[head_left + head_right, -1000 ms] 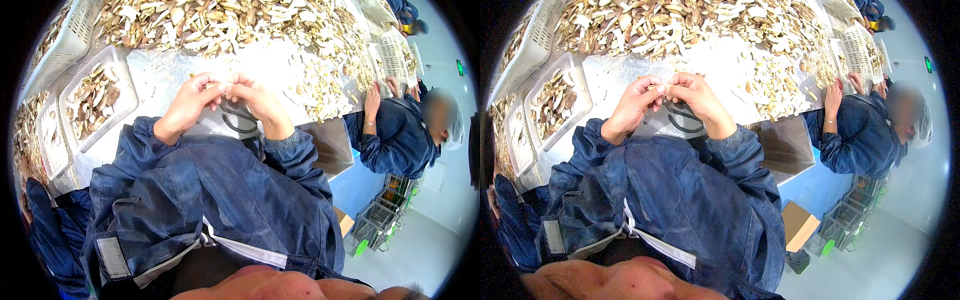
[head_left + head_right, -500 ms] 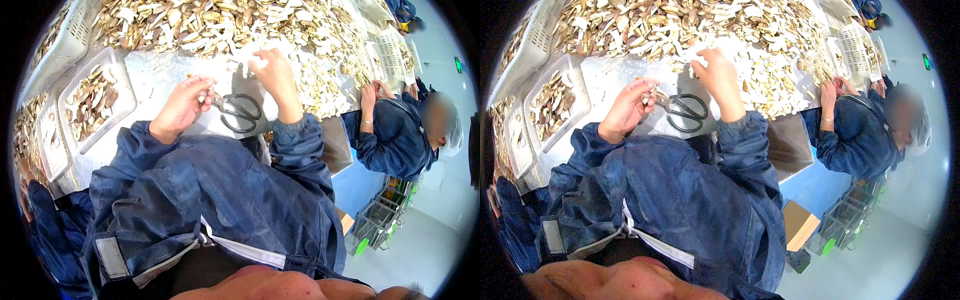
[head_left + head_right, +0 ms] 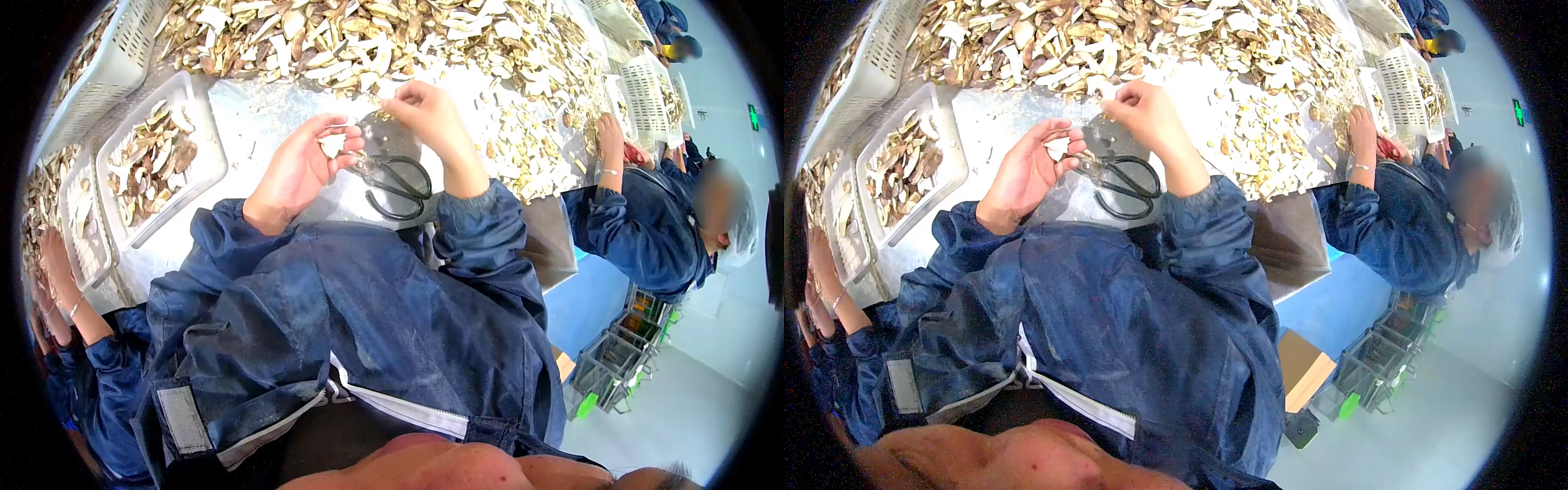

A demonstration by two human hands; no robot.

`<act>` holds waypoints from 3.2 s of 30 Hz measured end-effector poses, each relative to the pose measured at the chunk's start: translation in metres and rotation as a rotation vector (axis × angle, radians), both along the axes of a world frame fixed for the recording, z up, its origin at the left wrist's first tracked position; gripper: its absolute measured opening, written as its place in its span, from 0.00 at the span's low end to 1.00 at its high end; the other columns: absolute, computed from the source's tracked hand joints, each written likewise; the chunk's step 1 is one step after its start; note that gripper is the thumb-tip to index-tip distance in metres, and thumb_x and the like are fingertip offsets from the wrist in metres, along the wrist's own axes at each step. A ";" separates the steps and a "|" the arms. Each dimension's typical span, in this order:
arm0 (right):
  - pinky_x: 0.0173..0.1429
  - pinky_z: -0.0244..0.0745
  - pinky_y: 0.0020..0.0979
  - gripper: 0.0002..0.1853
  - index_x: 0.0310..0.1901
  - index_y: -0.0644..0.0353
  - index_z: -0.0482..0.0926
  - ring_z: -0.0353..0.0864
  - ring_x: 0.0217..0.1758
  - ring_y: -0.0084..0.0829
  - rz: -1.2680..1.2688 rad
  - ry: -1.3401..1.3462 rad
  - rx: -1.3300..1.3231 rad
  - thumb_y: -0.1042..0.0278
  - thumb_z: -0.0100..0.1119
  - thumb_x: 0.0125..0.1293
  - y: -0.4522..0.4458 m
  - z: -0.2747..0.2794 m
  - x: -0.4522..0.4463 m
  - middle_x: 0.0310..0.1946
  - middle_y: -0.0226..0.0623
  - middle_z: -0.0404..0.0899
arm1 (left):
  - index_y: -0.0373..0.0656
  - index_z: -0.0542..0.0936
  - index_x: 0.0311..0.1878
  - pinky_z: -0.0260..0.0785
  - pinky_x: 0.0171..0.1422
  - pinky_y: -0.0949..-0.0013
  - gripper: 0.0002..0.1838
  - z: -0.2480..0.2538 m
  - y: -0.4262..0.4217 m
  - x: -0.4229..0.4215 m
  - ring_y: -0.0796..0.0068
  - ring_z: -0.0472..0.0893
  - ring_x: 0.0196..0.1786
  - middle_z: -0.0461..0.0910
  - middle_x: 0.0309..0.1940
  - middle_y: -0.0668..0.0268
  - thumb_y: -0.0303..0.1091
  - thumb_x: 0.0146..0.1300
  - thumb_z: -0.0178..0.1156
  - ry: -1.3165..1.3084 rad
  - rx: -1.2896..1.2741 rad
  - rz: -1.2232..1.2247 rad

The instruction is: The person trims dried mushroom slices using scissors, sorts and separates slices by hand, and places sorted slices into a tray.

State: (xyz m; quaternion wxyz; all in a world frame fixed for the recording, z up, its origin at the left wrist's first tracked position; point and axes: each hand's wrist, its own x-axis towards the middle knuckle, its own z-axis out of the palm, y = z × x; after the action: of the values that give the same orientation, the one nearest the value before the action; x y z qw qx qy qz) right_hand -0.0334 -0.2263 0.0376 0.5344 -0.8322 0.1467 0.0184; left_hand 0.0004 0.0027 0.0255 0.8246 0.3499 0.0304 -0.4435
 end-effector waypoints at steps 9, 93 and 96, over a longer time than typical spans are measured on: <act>0.45 0.78 0.41 0.13 0.42 0.61 0.82 0.82 0.42 0.45 0.019 -0.492 -0.702 0.70 0.69 0.53 0.019 -0.018 0.027 0.40 0.44 0.78 | 0.41 0.74 0.54 0.76 0.46 0.68 0.16 -0.010 0.004 -0.002 0.67 0.82 0.44 0.81 0.46 0.58 0.44 0.78 0.47 0.116 -0.091 -0.105; 0.38 0.77 0.37 0.12 0.38 0.62 0.81 0.83 0.34 0.39 -0.009 -0.131 -0.389 0.61 0.67 0.60 0.021 -0.012 -0.001 0.32 0.42 0.83 | 0.36 0.76 0.59 0.76 0.47 0.72 0.16 0.004 0.009 -0.006 0.74 0.82 0.45 0.82 0.45 0.62 0.35 0.75 0.54 -0.130 0.224 -0.044; 0.40 0.76 0.28 0.13 0.45 0.67 0.82 0.82 0.34 0.26 -0.082 -0.010 0.005 0.66 0.64 0.65 0.015 0.002 -0.022 0.32 0.38 0.85 | 0.39 0.78 0.55 0.74 0.42 0.74 0.12 -0.002 0.009 -0.004 0.78 0.80 0.40 0.81 0.41 0.67 0.34 0.73 0.57 -0.117 0.207 -0.086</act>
State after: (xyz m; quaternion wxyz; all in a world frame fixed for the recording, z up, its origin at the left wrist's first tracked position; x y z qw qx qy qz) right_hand -0.0553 -0.2110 0.0399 0.5373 -0.8244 0.1781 -0.0074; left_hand -0.0036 0.0122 0.0234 0.7646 0.4593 0.0127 -0.4520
